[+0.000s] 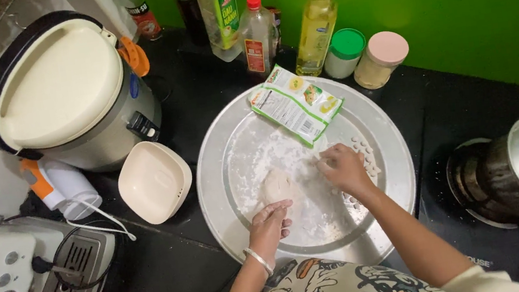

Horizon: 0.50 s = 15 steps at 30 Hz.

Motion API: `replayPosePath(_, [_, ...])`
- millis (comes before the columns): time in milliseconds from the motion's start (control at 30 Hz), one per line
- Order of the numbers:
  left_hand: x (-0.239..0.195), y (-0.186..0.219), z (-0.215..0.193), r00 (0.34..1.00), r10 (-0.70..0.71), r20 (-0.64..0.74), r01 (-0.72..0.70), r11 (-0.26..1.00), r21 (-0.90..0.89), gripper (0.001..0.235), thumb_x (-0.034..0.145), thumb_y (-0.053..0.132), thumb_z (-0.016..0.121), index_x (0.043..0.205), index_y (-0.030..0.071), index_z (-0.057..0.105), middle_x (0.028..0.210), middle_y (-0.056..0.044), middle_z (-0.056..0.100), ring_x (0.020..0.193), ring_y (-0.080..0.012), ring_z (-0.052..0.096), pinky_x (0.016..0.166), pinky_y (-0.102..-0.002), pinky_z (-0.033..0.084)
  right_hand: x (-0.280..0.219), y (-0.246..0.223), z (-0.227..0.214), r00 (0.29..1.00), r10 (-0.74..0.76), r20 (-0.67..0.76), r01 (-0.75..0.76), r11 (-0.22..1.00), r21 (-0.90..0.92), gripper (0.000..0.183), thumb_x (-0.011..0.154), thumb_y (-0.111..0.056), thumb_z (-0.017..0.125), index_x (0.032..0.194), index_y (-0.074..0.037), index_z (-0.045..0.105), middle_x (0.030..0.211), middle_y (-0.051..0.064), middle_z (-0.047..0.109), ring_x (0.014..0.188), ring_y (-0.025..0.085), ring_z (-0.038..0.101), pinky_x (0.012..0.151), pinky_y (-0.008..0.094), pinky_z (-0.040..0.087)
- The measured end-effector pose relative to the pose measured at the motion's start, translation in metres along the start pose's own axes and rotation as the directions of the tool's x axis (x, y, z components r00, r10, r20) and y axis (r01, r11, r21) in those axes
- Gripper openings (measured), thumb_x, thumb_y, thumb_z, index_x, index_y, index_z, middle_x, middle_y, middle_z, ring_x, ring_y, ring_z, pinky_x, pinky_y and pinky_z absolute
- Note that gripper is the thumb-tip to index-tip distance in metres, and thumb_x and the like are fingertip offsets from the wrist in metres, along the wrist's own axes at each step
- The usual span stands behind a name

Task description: Pinching small pieces of dough and rolling them into uniform balls on a floured tray.

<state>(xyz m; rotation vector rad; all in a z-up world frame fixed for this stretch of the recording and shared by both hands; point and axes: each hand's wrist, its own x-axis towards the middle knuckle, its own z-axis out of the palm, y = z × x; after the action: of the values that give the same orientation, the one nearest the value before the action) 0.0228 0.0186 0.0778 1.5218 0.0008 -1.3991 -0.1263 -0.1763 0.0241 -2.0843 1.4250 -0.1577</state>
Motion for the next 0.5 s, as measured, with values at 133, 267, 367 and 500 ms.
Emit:
replayPosePath(133, [0.009,-0.008,0.002,1.000,-0.006,0.022,0.006,1.000,0.005,0.027,0.097,0.013,0.061,0.116,0.004,0.078,0.097,-0.005,0.070,0.070,-0.0113,0.055,0.053,-0.022,0.042,-0.037,-0.022,-0.018,0.978,0.184,-0.098,-0.112,0.863,0.492,0.037,0.078,-0.035,0.091,0.081,-0.014,0.061,0.076,-0.002,0.057,0.072,0.011,0.050,0.070,0.029,0.039])
replayPosePath(267, [0.012,-0.015,0.003,0.999,-0.019,0.040,0.018,1.000,0.022,0.027,0.096,0.012,0.062,0.115,0.002,0.078,0.085,-0.006,0.066,0.065,-0.0114,0.054,0.051,-0.022,0.042,-0.056,-0.033,-0.026,0.967,0.233,-0.102,-0.121,0.774,0.621,0.027,0.090,-0.027,0.079,0.073,-0.009,0.066,0.065,0.003,0.067,0.052,0.011,0.056,0.060,0.028,0.048])
replayPosePath(367, [0.006,-0.011,0.005,0.998,-0.032,0.057,0.031,0.999,0.026,0.027,0.096,0.011,0.061,0.114,0.001,0.078,0.082,-0.007,0.063,0.064,-0.0119,0.053,0.051,-0.022,0.042,-0.057,-0.029,-0.021,0.956,0.292,0.012,-0.224,0.707,0.671,0.027,0.100,-0.023,0.063,0.097,0.000,0.077,0.084,0.012,0.079,0.059,0.020,0.069,0.062,0.031,0.058])
replayPosePath(500, [0.006,-0.013,0.003,0.998,-0.042,0.046,0.041,0.998,0.038,0.028,0.096,0.011,0.062,0.116,0.001,0.080,0.078,-0.007,0.063,0.063,-0.0118,0.053,0.051,-0.021,0.044,-0.061,-0.026,-0.015,0.954,0.223,0.201,-0.283,0.447,0.849,0.032,0.102,-0.004,0.055,0.129,0.012,0.063,0.107,0.028,0.077,0.090,0.035,0.078,0.076,0.038,0.065])
